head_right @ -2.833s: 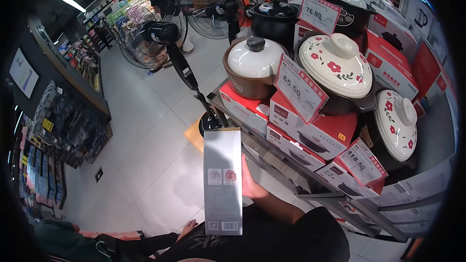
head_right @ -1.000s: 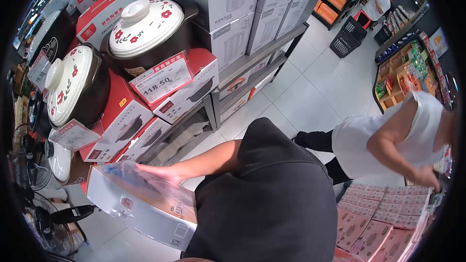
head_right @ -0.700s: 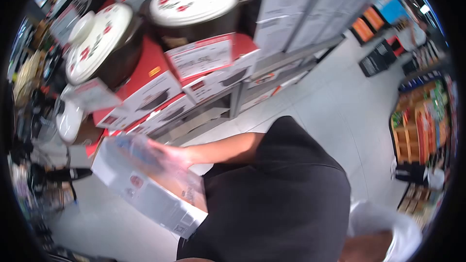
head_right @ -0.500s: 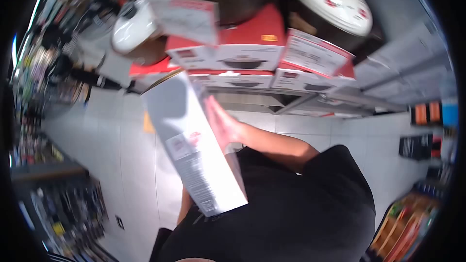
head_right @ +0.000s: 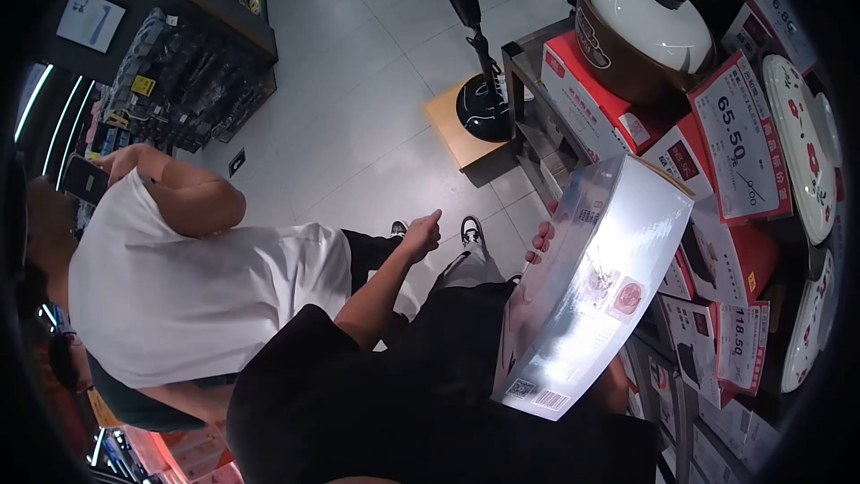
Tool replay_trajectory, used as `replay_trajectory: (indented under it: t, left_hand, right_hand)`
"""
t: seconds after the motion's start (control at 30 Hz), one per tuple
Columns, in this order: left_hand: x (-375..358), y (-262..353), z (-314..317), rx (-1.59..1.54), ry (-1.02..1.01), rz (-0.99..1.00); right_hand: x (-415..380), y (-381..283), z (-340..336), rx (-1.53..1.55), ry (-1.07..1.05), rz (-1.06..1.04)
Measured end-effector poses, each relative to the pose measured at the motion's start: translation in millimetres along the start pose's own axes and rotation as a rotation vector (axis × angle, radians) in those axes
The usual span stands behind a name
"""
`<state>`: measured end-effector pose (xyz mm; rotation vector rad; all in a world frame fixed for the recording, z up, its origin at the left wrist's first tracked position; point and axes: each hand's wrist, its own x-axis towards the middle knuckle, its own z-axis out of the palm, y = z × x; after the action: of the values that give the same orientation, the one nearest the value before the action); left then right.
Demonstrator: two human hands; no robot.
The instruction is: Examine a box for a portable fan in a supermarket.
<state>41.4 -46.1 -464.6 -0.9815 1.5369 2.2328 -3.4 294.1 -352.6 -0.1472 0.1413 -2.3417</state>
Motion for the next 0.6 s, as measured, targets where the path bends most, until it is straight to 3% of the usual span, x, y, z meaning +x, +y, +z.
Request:
replay_trajectory:
  t: [0.1,0.17,0.23,0.33,0.47,0.53,0.6]
  left_hand:
    - [-19.8,11.4,-2.1,-0.217,0.005,0.112]
    - [-31.9,-64.3,-1.0,-0.299,-0.019,-0.080]
    - [-47.7,-125.1,1.5,0.081,-0.123,-0.190]
    - [-41.6,-73.2,-19.6,0.020,-0.099,-0.147]
    - [-49.5,13.9,-70.2,-0.344,-0.023,0.241]
    - [-60.6,26.9,-86.3,-0.583,0.011,0.358]
    - [-66.1,5.7,-95.9,-0.552,0.084,0.397]
  right_hand:
    - [13.8,-0.5,-10.9,0.058,-0.169,0.079]
    - [18.0,1.0,-9.2,0.056,-0.102,0.084]
    - [22.1,5.3,-7.3,0.056,-0.044,0.106]
    - [36.6,13.5,-13.8,-0.002,0.008,0.122]
    - [72.9,28.9,-33.2,0.046,-0.059,0.293]
    - [91.3,45.7,-43.9,0.094,-0.133,0.373]
    - [100.1,52.3,-42.1,0.054,-0.110,0.413]
